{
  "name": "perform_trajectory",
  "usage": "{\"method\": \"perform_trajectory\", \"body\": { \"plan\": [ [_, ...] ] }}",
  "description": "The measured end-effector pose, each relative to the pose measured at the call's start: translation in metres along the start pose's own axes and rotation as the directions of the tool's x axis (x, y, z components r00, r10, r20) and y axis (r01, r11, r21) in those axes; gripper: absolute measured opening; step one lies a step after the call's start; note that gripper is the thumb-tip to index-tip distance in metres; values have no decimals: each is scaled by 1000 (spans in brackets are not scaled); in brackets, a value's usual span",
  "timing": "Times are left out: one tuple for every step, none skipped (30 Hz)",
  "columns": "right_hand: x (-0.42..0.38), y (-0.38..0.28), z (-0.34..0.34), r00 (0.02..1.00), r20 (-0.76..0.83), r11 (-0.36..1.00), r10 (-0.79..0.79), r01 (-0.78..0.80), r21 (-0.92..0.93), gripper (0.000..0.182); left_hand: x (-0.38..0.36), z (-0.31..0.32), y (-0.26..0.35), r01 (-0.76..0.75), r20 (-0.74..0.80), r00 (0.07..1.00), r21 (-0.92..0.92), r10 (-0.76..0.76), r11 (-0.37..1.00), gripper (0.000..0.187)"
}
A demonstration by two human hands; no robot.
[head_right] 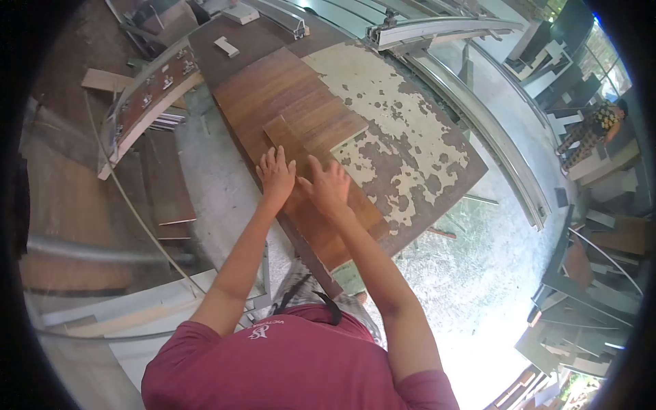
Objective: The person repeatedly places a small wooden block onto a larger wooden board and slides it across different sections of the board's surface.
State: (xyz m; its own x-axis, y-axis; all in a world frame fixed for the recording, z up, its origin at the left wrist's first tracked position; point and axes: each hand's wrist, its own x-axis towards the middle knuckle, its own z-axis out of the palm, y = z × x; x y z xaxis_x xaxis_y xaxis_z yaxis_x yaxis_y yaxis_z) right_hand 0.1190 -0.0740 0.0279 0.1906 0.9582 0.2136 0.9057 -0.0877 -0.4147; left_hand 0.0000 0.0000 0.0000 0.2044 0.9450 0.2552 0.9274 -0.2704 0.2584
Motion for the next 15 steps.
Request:
{"method": "perform_trajectory", "body": {
  "plan": [
    [5,3,-1,1000,-1,1000,6,-6,24,57,8,-9,-6,41,1,999,-107,-41,993,55],
    [12,4,1,1000,5,999,16,-16,44,56,16,-17,-12,79,13,997,-216,-78,973,53],
    [-85,47,-39,992,112,998,62,-65,22,56,-83,-23,40,140,125,986,-223,-114,965,53],
    [-87,61,-36,994,70,995,82,-86,60,56,-86,-27,46,193,95,980,-265,-174,945,55],
    [-86,72,-32,995,33,990,96,-99,97,56,-88,-28,51,249,66,968,-311,-241,917,56],
    [-83,81,-31,999,-2,996,51,-51,76,54,-90,-24,56,264,49,964,-317,-262,911,56],
    [-82,80,-39,1000,14,997,23,-24,73,54,-95,-20,61,305,93,952,-383,-293,872,58],
    [-78,78,-45,997,57,993,49,-55,104,53,-99,-15,63,345,134,938,-440,-319,829,59],
    [-74,74,-48,992,101,986,78,-91,138,53,-103,-15,67,364,125,930,-433,-346,824,59],
    [-70,70,-47,992,109,986,56,-72,149,53,-103,-14,71,377,133,926,-409,-354,831,60],
    [-64,66,-45,990,133,990,51,-68,126,52,-101,-13,75,382,142,924,-384,-355,841,61],
    [-56,65,-42,987,152,993,50,-66,98,50,-100,-12,79,371,125,929,-330,-349,868,61],
    [-48,66,-35,987,152,994,43,-58,96,50,-97,-11,82,374,121,927,-333,-354,866,61],
    [-41,65,-21,995,96,998,-17,11,56,50,-95,-8,84,345,90,938,-328,-334,880,61],
    [-38,69,-12,995,57,996,-85,85,7,49,-97,-8,88,331,69,942,-325,-327,886,60]
  ]
}}
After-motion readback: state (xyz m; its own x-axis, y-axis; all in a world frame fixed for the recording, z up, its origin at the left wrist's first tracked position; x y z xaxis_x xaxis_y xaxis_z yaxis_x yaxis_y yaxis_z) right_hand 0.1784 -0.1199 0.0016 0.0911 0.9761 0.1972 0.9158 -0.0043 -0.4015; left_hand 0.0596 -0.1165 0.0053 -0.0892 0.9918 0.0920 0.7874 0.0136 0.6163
